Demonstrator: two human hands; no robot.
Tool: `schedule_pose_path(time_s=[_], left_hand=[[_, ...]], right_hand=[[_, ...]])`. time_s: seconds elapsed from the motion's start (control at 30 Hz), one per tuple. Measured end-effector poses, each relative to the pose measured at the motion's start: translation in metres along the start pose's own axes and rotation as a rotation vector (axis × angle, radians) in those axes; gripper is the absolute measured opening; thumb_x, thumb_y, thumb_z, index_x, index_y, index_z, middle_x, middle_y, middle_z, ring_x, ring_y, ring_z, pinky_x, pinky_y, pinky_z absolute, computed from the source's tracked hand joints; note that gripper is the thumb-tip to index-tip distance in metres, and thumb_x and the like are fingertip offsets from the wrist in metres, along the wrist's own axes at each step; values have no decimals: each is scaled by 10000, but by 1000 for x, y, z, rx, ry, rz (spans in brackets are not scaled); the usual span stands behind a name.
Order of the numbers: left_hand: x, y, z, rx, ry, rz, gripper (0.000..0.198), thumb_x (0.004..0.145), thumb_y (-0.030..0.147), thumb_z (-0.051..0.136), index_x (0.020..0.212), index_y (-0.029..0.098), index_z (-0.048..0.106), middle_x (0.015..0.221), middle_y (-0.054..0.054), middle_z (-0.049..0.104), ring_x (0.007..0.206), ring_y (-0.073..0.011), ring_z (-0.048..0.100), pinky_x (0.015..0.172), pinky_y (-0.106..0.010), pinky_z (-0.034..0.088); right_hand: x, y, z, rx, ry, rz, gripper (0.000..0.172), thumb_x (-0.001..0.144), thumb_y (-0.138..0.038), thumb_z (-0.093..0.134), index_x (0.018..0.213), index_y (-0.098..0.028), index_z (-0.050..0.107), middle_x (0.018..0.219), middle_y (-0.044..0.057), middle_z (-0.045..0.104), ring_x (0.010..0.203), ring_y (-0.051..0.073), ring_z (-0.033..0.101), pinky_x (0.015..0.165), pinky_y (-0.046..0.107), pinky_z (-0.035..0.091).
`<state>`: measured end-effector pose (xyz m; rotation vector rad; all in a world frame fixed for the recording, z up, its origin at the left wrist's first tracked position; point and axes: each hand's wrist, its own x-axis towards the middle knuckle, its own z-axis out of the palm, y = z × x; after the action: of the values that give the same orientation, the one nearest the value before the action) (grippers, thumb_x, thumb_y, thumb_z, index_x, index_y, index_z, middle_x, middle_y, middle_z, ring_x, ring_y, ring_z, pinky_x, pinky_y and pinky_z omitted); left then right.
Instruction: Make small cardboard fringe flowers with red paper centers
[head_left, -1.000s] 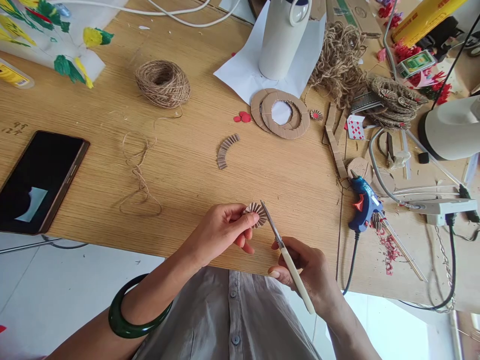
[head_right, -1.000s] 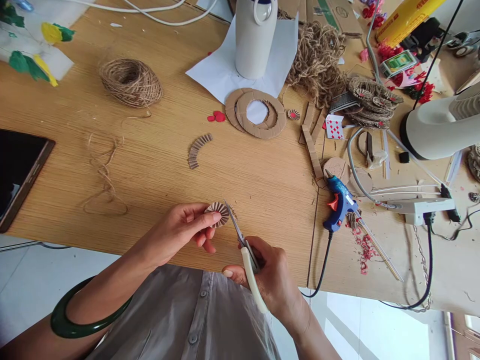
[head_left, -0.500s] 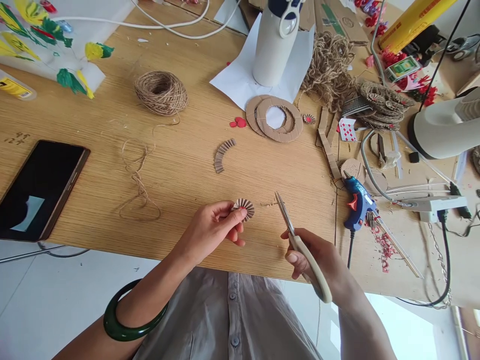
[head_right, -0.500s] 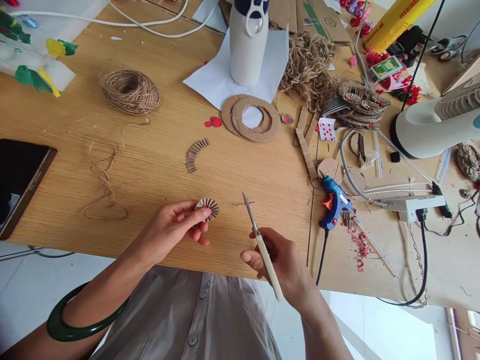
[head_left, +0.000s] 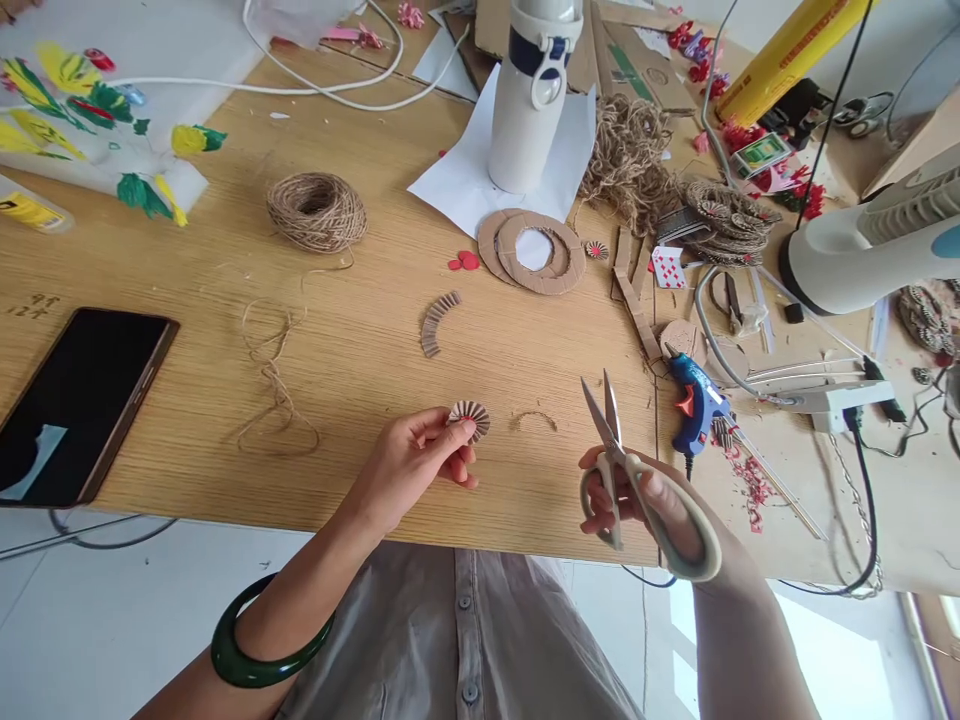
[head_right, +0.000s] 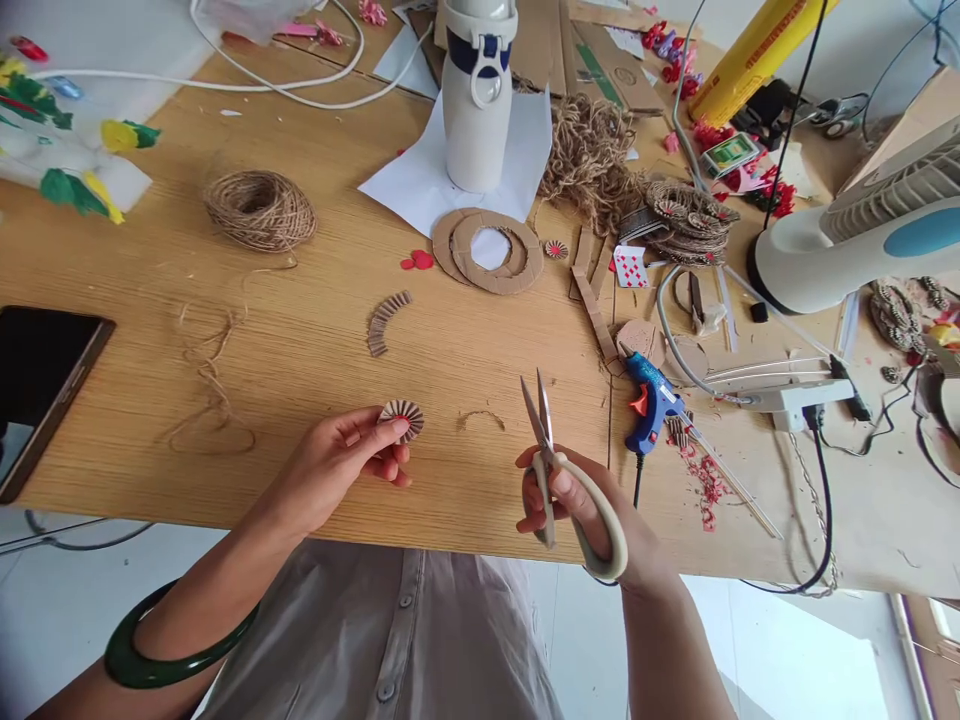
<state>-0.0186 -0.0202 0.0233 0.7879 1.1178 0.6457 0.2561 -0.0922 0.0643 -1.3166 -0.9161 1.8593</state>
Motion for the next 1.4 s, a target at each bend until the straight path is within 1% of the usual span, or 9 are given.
schedule_pose_path(time_s=[0.23,0.4,0.57,0.63,0.9,0.97,1.1,1.23,1.4], left_hand=[[0,-2,-4,19,33,11,317,804,453,717,739,151,646,666,15,626,522,-109,595,593,-297,604],[-3,-2,-6,30,35,22,321,805,454,716,751,143,654,669,13,630,527,-111,614,579,-265,582],[-4,1,-18,-85,78,35,304,767,423,763,778,135,667,647,27,618,506,-91,568,596,-282,607],[-3,1,-21,-122,90,46,298,765,413,768,775,133,666,650,29,617,503,-81,545,590,-278,609],[-6,-2,-8,-23,-11,41,325,808,441,723,731,137,639,664,17,619,515,-91,575,603,-285,607],[-7,-2,-5,-39,-20,43,334,807,445,721,713,139,626,660,18,617,513,-94,580,602,-291,608],[-5,-3,-1,-62,-65,15,330,810,450,708,731,140,629,668,16,621,510,-108,592,612,-335,623],[-1,-3,9,-30,-118,-29,319,805,445,709,746,142,631,665,13,623,500,-109,591,597,-332,620],[-8,-1,24,43,-206,-43,329,824,462,683,745,148,625,665,3,626,501,-115,596,584,-310,604]], right_hand=[[13,14,45,32,0,137,473,898,-619,563,934,-149,599,595,-27,507,471,111,514,406,247,525],[25,31,72,188,-81,328,470,840,-616,650,890,-151,603,609,-35,495,492,99,488,426,244,533],[-10,32,31,429,591,100,511,772,-690,646,868,-190,612,590,-45,483,495,120,489,462,275,545],[-22,29,25,412,710,13,493,766,-666,668,904,-196,619,594,-46,503,502,122,503,473,276,552],[27,17,58,268,126,236,499,791,-639,677,898,-153,632,579,-33,507,478,123,482,407,286,538],[32,12,48,387,157,224,502,767,-655,688,825,-160,631,574,-37,475,487,112,462,426,262,524],[11,9,21,560,586,-20,428,731,-593,732,804,-186,622,582,-48,460,509,103,452,445,237,499],[-4,16,29,337,494,35,336,797,-463,734,957,-186,628,605,-46,513,520,116,490,443,254,494],[22,11,62,92,396,-94,416,787,-397,773,1086,-175,586,821,5,642,679,158,654,638,320,552]])
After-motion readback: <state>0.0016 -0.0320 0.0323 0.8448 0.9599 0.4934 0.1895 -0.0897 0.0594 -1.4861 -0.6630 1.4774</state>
